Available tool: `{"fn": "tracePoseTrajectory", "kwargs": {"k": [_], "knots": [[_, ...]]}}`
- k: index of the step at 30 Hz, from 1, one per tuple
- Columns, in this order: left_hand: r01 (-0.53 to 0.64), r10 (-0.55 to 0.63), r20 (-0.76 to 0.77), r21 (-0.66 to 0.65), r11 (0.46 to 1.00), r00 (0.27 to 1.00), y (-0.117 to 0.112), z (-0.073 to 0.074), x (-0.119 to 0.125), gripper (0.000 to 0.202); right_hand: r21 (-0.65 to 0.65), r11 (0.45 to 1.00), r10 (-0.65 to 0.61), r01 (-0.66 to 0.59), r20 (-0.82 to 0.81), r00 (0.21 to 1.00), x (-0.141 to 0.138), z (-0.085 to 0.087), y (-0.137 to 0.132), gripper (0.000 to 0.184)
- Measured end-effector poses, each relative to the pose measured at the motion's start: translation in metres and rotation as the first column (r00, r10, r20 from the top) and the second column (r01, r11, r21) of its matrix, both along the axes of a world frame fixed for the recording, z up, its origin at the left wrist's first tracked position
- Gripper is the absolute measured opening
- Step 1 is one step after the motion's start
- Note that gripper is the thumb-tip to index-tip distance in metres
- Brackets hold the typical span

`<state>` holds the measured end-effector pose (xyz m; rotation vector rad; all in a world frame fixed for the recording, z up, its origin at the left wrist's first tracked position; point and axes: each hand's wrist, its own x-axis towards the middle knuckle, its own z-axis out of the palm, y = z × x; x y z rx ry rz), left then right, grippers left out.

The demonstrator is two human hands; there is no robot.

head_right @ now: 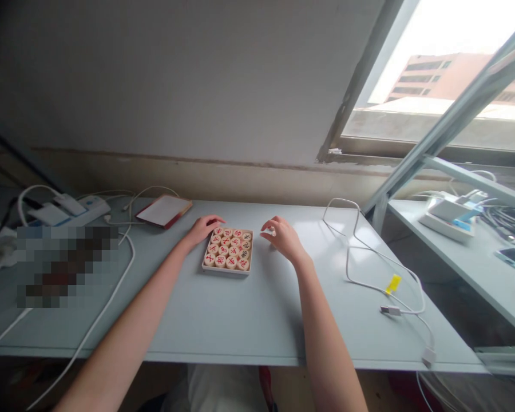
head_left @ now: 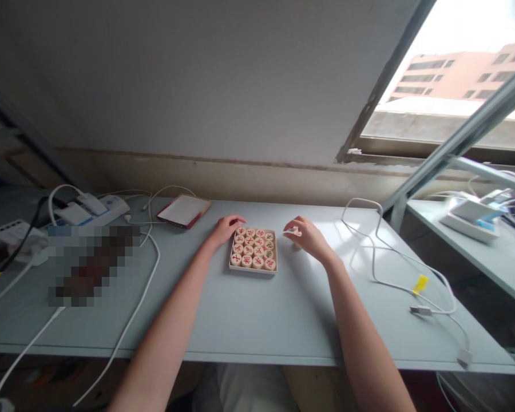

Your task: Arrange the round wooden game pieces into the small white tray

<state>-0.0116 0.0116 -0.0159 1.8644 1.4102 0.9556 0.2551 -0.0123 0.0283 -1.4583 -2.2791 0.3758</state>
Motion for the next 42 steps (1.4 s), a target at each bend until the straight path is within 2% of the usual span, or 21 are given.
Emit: {"fn": "tracePoseTrajectory", "kwargs": {"k": [2,4,6,9,13,18,22,24,26,30,32,35,37,39,42], "knots": [[-0.001,0.001,0.009,0.004,1.0,1.0,0.0,0.0,0.0,0.026,-0.084,0.986,0.141,-0.147,-0.073,0.987,-0.01,0.007,-0.005,0.019],[-0.003,0.003,0.014,0.008,1.0,1.0,0.0,-0.001,0.0,0.026,-0.176,0.943,0.27,-0.283,-0.092,0.958,-0.02,0.012,-0.012,0.021],[-0.007,0.007,0.013,0.009,1.0,1.0,0.001,-0.001,0.0,0.026,-0.26,0.893,0.357,-0.367,-0.087,0.93,-0.028,0.015,-0.019,0.019],[-0.006,0.006,0.015,0.007,1.0,1.0,0.001,-0.002,0.0,0.026,-0.325,0.852,0.403,-0.41,-0.092,0.911,-0.033,0.015,-0.023,0.015],[0.002,-0.002,0.022,0.002,1.0,1.0,0.001,-0.002,-0.001,0.027,-0.349,0.835,0.422,-0.426,-0.089,0.902,-0.031,0.012,-0.022,0.016],[0.017,-0.017,0.032,-0.007,1.0,0.999,0.001,0.0,-0.001,0.027,-0.399,0.837,0.372,-0.374,-0.087,0.924,-0.03,0.01,-0.021,0.015],[0.009,-0.009,0.029,-0.007,1.0,1.0,0.0,0.001,0.0,0.026,-0.361,0.852,0.352,-0.38,-0.143,0.925,-0.023,0.016,-0.02,0.017],[0.006,-0.006,0.024,-0.006,1.0,1.0,-0.001,0.002,0.0,0.026,-0.338,0.872,0.299,-0.353,-0.203,0.932,-0.013,0.022,-0.018,0.021],[0.01,-0.009,0.026,-0.01,1.0,1.0,-0.001,0.002,0.0,0.026,-0.37,0.88,0.225,-0.297,-0.227,0.948,0.0,0.026,-0.015,0.024],[0.025,-0.025,0.027,0.001,1.0,0.999,-0.003,0.003,0.001,0.026,-0.49,0.85,0.151,-0.196,-0.129,0.98,0.025,0.024,-0.011,0.023],[0.028,-0.028,0.015,0.01,1.0,0.999,-0.003,0.003,0.001,0.027,-0.488,0.869,0.084,-0.076,-0.006,0.996,0.031,0.019,-0.009,0.021],[0.021,-0.021,-0.002,0.001,1.0,1.0,-0.002,0.003,0.001,0.027,-0.434,0.894,-0.05,0.11,0.149,0.988,0.035,0.011,-0.008,0.021],[0.014,-0.014,-0.006,-0.009,1.0,1.0,-0.001,0.004,0.002,0.027,-0.398,0.901,-0.106,0.173,0.185,0.977,0.035,0.009,-0.007,0.021],[0.015,-0.015,-0.008,-0.007,1.0,1.0,-0.001,0.004,0.002,0.027,-0.322,0.931,-0.122,0.174,0.178,0.976,0.033,0.009,-0.007,0.024],[0.022,-0.022,-0.011,0.002,1.0,1.0,-0.002,0.005,0.002,0.027,-0.11,0.982,-0.135,0.155,0.167,0.977,0.021,0.003,-0.007,0.037]]}}
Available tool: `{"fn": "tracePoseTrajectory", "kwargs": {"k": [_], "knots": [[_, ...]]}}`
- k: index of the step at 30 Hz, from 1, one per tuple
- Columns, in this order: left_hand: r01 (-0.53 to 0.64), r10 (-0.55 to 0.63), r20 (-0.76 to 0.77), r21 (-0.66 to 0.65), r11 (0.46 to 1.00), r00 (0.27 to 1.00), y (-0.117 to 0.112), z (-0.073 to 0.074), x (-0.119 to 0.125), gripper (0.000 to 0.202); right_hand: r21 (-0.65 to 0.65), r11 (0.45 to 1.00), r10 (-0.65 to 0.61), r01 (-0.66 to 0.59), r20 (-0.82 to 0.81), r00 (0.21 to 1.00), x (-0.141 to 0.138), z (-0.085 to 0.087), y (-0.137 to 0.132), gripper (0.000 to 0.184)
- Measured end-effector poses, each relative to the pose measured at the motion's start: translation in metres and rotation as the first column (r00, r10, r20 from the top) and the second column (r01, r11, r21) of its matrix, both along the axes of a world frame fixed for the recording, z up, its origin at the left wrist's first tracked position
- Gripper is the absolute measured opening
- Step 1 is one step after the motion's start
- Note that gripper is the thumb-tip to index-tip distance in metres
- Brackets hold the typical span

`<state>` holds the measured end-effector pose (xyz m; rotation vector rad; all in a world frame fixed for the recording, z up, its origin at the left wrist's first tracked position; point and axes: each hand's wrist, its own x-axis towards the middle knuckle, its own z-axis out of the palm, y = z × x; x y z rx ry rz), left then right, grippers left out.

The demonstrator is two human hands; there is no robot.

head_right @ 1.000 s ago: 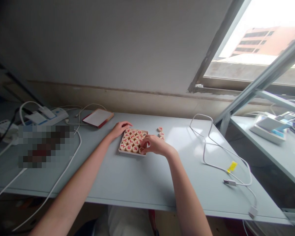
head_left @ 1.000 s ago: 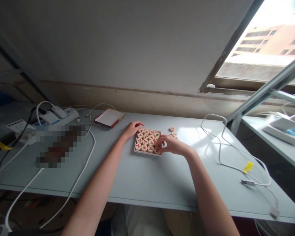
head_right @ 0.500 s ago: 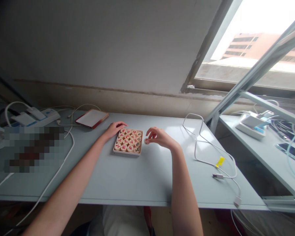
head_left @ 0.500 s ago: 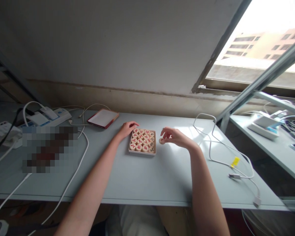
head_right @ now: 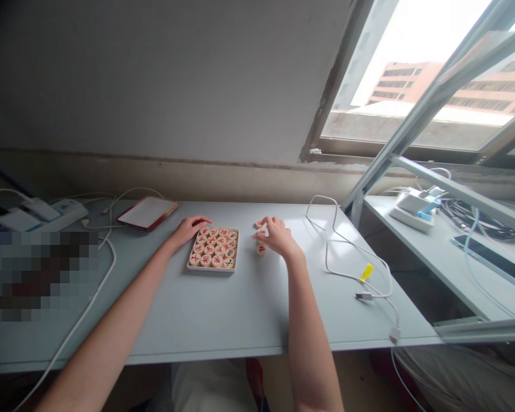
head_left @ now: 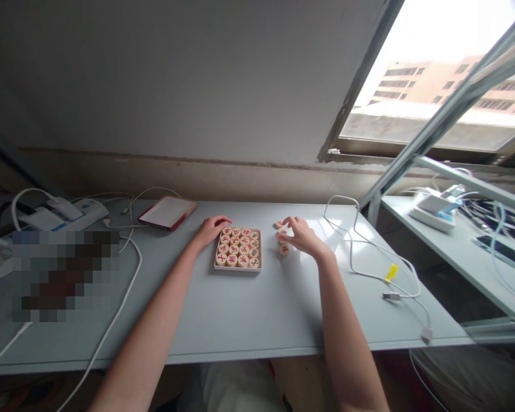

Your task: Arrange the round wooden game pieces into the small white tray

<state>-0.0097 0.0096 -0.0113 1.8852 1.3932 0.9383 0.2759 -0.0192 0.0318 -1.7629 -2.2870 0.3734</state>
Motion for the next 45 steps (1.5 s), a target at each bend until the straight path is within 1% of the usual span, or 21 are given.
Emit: {"fn": "tracePoseTrajectory", "kwargs": {"k": [1,3,5,7,10,15,20,23,26,29,32,36,37,38,39,40,41,42,43,44,45], "knots": [[0.002,-0.002,-0.002,0.0,1.0,1.0,0.0,0.0,0.0,0.027,0.069,0.998,-0.01,0.008,0.027,1.0,-0.007,-0.004,0.0,0.043],[0.004,-0.004,-0.006,-0.003,1.0,1.0,0.0,0.0,0.0,0.027,0.182,0.982,-0.075,0.056,0.096,0.993,-0.025,-0.016,0.001,0.053],[0.004,-0.004,-0.005,-0.005,1.0,1.0,0.0,0.0,0.0,0.027,0.294,0.949,-0.162,0.118,0.13,0.978,-0.043,-0.031,0.003,0.053],[-0.004,0.004,-0.005,-0.006,1.0,1.0,0.0,-0.001,0.0,0.027,0.323,0.933,-0.207,0.157,0.128,0.97,-0.055,-0.044,0.005,0.047],[-0.016,0.015,-0.012,-0.007,1.0,1.0,0.0,-0.001,0.0,0.027,0.272,0.947,-0.208,0.171,0.112,0.972,-0.06,-0.056,0.008,0.041],[-0.011,0.011,-0.022,0.018,1.0,1.0,-0.002,-0.002,0.0,0.027,0.248,0.958,-0.17,0.144,0.088,0.982,-0.047,-0.06,0.016,0.043],[-0.01,0.012,-0.047,0.043,0.999,0.999,-0.002,-0.002,0.0,0.027,0.219,0.938,-0.291,0.269,0.073,0.954,-0.024,-0.06,0.028,0.052],[-0.011,0.013,-0.049,0.046,0.999,0.999,-0.002,-0.003,-0.001,0.028,0.214,0.907,-0.387,0.364,0.076,0.919,-0.003,-0.059,0.031,0.052],[-0.012,0.014,-0.05,0.047,0.999,0.999,-0.002,-0.003,-0.001,0.027,0.221,0.861,-0.485,0.458,0.084,0.871,0.02,-0.057,0.031,0.05],[-0.015,0.017,-0.05,0.044,0.999,0.999,-0.004,-0.001,-0.001,0.028,0.242,0.827,-0.542,0.507,0.103,0.834,0.035,-0.056,0.029,0.048],[-0.009,0.01,-0.038,0.043,0.999,0.999,-0.005,0.0,0.0,0.028,0.259,0.807,-0.571,0.53,0.118,0.812,0.039,-0.058,0.028,0.046],[-0.014,0.015,-0.026,0.026,1.0,1.0,-0.005,0.0,0.0,0.028,0.406,0.757,-0.605,0.512,0.139,0.784,0.026,-0.056,0.027,0.045],[-0.016,0.016,-0.024,0.024,1.0,1.0,-0.005,0.0,0.0,0.028,0.445,0.753,-0.592,0.485,0.137,0.794,0.019,-0.053,0.026,0.047],[-0.017,0.018,-0.021,0.026,1.0,1.0,-0.004,0.0,0.0,0.028,0.471,0.763,-0.556,0.442,0.133,0.82,0.011,-0.05,0.025,0.049],[-0.017,0.018,-0.018,0.029,0.999,1.0,-0.004,0.0,0.0,0.028,0.482,0.79,-0.492,0.379,0.129,0.861,0.001,-0.045,0.022,0.049],[-0.017,0.017,-0.014,0.032,0.999,1.0,-0.004,0.0,0.0,0.028,0.478,0.829,-0.391,0.29,0.127,0.911,-0.009,-0.041,0.019,0.049],[-0.017,0.017,-0.011,0.035,0.999,1.0,-0.003,0.0,0.0,0.028,0.456,0.874,-0.249,0.166,0.127,0.96,-0.02,-0.036,0.015,0.048],[-0.015,0.016,-0.009,0.036,0.999,1.0,-0.003,0.0,0.0,0.028,0.417,0.909,-0.071,0.011,0.128,0.989,-0.031,-0.032,0.011,0.047],[-0.016,0.016,-0.007,0.036,0.999,1.0,-0.002,0.0,-0.001,0.028,0.368,0.918,0.109,-0.146,0.121,0.987,-0.042,-0.028,0.007,0.048],[-0.017,0.017,-0.007,0.033,0.999,1.0,-0.002,-0.001,-0.001,0.028,0.333,0.907,0.238,-0.259,0.104,0.966,-0.052,-0.026,0.003,0.05],[-0.017,0.017,-0.009,0.027,1.0,1.0,-0.001,-0.001,-0.001,0.027,0.313,0.889,0.323,-0.334,0.087,0.942,-0.06,-0.025,0.0,0.052]]}}
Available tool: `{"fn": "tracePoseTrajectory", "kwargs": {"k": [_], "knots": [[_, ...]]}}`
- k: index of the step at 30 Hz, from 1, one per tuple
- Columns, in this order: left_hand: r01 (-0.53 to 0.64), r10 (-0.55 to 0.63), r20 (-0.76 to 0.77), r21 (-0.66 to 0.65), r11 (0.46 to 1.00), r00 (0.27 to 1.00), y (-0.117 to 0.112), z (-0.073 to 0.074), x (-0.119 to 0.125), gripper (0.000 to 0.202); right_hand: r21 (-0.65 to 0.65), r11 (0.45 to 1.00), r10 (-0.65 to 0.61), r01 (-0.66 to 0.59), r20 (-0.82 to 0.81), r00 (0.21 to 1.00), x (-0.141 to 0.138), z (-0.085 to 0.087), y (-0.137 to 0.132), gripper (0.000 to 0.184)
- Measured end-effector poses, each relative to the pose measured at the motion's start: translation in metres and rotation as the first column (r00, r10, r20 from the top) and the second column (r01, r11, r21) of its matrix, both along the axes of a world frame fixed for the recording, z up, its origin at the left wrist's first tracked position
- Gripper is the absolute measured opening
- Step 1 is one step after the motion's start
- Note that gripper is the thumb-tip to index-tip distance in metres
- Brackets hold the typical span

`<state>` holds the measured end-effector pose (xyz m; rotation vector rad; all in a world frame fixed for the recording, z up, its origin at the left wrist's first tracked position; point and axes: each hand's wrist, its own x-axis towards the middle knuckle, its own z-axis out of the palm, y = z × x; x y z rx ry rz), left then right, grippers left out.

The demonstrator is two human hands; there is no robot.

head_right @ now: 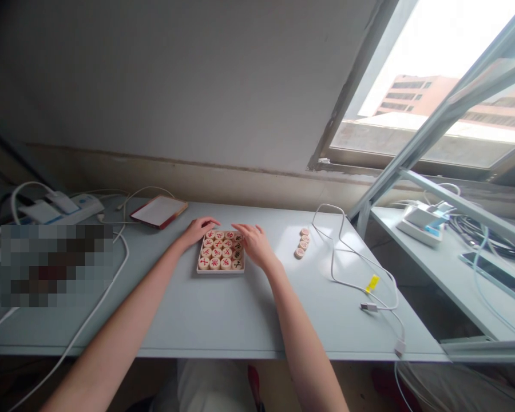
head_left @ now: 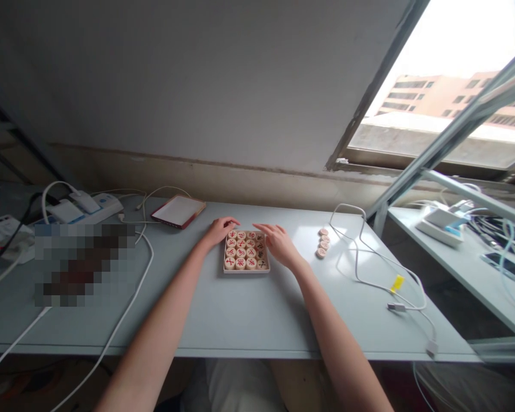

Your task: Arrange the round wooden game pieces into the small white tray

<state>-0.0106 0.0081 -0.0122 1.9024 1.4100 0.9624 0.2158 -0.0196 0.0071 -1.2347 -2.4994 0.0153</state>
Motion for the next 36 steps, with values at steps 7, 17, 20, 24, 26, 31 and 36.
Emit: {"fn": "tracePoseTrajectory", "kwargs": {"k": [7,17,20,24,26,31,36], "knots": [[0.006,-0.006,-0.015,-0.029,1.0,1.0,-0.001,0.001,0.002,0.026,-0.03,0.997,0.065,-0.066,-0.054,0.996,-0.016,0.001,-0.007,0.039],[0.289,-0.232,0.287,-0.179,0.94,0.929,0.001,0.007,-0.017,0.033,-0.007,1.0,-0.013,0.012,-0.069,0.998,-0.016,-0.001,-0.004,0.022],[0.377,-0.285,0.352,-0.228,0.898,0.891,-0.003,0.012,-0.023,0.038,0.005,0.997,-0.074,0.076,-0.144,0.987,-0.006,0.002,0.002,0.019],[0.408,-0.288,0.378,-0.289,0.866,0.88,-0.007,0.016,-0.024,0.041,0.067,0.928,-0.35,0.367,-0.185,0.918,0.029,0.004,0.012,0.023],[0.399,-0.281,0.369,-0.296,0.868,0.886,-0.007,0.016,-0.023,0.043,0.091,0.841,-0.521,0.533,-0.133,0.843,0.052,0.001,0.017,0.024],[0.4,-0.282,0.37,-0.294,0.868,0.885,-0.005,0.015,-0.023,0.044,0.13,0.66,-0.737,0.74,-0.076,0.672,0.088,-0.006,0.022,0.027],[0.395,-0.284,0.362,-0.283,0.874,0.888,-0.003,0.013,-0.023,0.044,-0.003,0.957,-0.288,0.291,-0.165,0.943,0.05,0.009,0.013,0.031]]}}
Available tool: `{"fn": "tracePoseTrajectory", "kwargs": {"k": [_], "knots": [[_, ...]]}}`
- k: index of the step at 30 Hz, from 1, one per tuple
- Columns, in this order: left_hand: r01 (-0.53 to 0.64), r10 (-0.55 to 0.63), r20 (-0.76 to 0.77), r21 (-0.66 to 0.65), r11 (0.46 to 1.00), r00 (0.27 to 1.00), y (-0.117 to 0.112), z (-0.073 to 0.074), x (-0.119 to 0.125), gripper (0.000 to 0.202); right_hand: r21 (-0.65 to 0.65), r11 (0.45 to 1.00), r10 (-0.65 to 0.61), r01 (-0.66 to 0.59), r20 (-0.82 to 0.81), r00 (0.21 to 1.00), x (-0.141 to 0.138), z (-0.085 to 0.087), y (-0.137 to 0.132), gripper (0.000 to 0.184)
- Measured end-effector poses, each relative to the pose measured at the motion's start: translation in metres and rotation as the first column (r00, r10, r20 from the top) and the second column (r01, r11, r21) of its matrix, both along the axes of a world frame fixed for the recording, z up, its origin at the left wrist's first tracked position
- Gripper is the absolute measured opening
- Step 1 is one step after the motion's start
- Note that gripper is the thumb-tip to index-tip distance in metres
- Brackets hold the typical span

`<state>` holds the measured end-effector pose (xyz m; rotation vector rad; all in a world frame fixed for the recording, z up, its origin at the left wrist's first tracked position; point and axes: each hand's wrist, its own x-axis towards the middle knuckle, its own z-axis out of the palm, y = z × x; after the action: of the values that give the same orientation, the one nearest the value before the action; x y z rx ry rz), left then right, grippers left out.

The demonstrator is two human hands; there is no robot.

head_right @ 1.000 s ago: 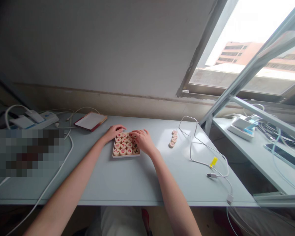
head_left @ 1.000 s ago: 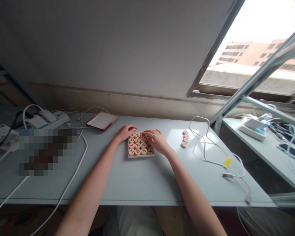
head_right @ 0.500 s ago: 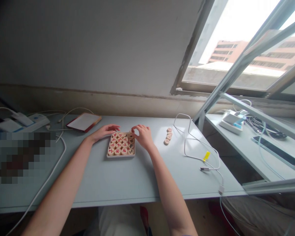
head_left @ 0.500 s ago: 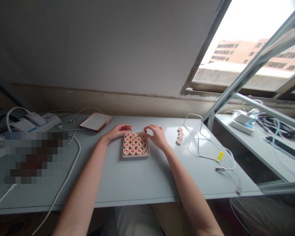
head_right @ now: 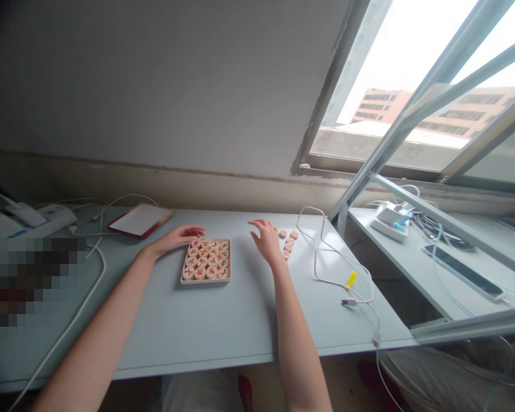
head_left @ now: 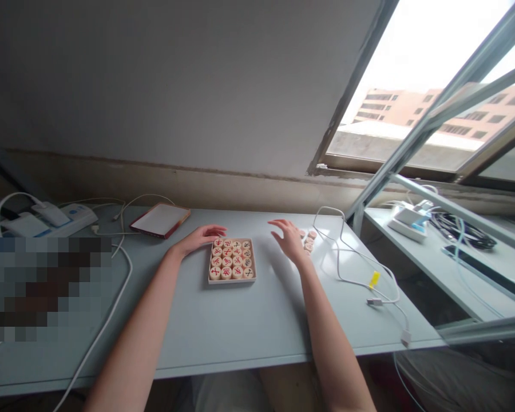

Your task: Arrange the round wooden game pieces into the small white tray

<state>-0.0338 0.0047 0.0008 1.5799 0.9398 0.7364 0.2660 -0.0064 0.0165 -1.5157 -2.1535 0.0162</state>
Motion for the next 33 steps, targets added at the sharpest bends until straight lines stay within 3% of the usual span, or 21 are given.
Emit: {"fn": "tracePoseTrajectory", "kwargs": {"k": [3,5,7,12,16,19,22,26,33], "knots": [[-0.009,0.01,-0.007,0.013,1.0,1.0,0.002,-0.003,0.0,0.045,-0.126,0.916,0.381,-0.381,-0.021,0.924,-0.037,0.005,-0.013,0.03],[-0.013,0.014,-0.011,0.028,1.0,1.0,0.004,-0.004,0.001,0.044,-0.152,0.877,0.462,-0.456,0.008,0.887,-0.055,0.003,-0.021,0.03],[-0.013,0.014,-0.018,0.035,0.999,1.0,0.005,-0.006,0.001,0.042,-0.15,0.88,0.46,-0.45,0.041,0.887,-0.065,0.001,-0.026,0.03],[-0.015,0.016,-0.029,0.034,0.999,0.999,0.004,-0.005,0.001,0.042,-0.099,0.93,0.358,-0.353,0.039,0.933,-0.056,0.004,-0.022,0.019],[-0.04,0.04,-0.042,0.004,0.999,0.998,0.003,-0.004,0.002,0.042,-0.011,0.997,0.075,-0.075,0.08,0.994,-0.025,0.01,-0.013,0.019],[-0.046,0.046,-0.054,0.008,0.999,0.997,0.002,-0.004,0.003,0.04,0.004,0.978,-0.204,0.206,0.17,0.964,0.008,0.006,-0.005,0.017],[-0.05,0.051,-0.058,0.018,0.999,0.997,0.002,-0.004,0.003,0.04,-0.026,0.928,-0.357,0.372,0.226,0.906,0.037,0.0,-0.001,0.019],[-0.055,0.056,-0.043,0.028,0.998,0.998,0.003,-0.006,0.003,0.039,-0.062,0.879,-0.446,0.473,0.241,0.862,0.057,-0.004,0.0,0.024],[-0.068,0.071,-0.069,0.044,0.997,0.995,0.003,-0.006,0.004,0.04,-0.047,0.883,-0.441,0.467,0.256,0.86,0.06,-0.012,0.003,0.03]]}}
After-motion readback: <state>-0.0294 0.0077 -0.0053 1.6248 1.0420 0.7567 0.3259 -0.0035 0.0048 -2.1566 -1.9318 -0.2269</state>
